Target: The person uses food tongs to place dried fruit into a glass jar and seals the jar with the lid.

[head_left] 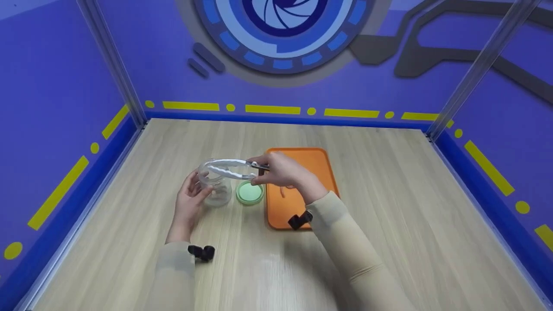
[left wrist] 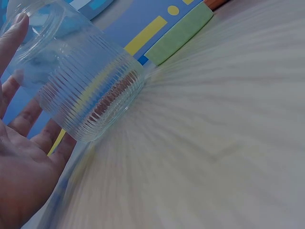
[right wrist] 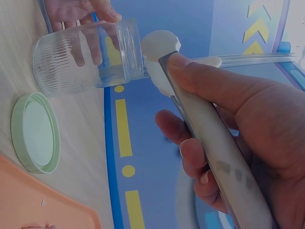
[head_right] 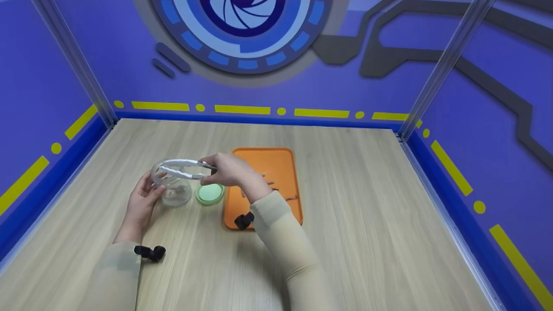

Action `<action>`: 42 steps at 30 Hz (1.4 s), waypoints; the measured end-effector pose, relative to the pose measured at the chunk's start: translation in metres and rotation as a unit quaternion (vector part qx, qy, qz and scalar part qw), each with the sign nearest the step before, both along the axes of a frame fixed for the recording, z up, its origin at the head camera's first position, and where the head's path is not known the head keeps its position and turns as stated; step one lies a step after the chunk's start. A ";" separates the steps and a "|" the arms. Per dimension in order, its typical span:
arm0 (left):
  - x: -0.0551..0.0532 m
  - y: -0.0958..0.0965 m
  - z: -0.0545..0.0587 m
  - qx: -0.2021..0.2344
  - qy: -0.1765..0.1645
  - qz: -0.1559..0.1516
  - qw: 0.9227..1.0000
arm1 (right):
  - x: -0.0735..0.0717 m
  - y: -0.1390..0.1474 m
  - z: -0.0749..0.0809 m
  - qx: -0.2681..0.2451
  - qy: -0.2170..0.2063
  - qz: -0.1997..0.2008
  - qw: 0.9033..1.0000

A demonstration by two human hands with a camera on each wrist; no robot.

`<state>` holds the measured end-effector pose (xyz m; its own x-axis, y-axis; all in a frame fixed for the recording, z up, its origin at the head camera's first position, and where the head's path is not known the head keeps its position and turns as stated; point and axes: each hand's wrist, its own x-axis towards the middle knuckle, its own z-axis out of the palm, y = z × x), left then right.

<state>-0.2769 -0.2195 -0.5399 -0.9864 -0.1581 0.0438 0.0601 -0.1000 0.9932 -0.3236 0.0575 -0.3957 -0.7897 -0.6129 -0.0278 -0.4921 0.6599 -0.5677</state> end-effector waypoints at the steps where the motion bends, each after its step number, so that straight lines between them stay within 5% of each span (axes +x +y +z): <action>1: 0.000 0.000 0.000 -0.003 -0.001 0.001 1.000 | 0.000 0.000 0.000 0.001 0.000 -0.001 1.000; 23: 0.002 -0.001 0.000 -0.012 0.006 -0.003 1.000 | 0.004 0.017 -0.006 -0.031 0.003 -0.005 1.000; 42: 0.001 -0.001 0.000 -0.016 0.010 -0.004 1.000 | 0.024 0.066 -0.007 -0.054 0.058 0.000 0.997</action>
<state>-0.2757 -0.2201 -0.5400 -0.9865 -0.1488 0.0687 0.0795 -0.0682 0.9945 -0.2999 0.1233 -0.4026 -0.7837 -0.6073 0.1303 -0.5586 0.5975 -0.5754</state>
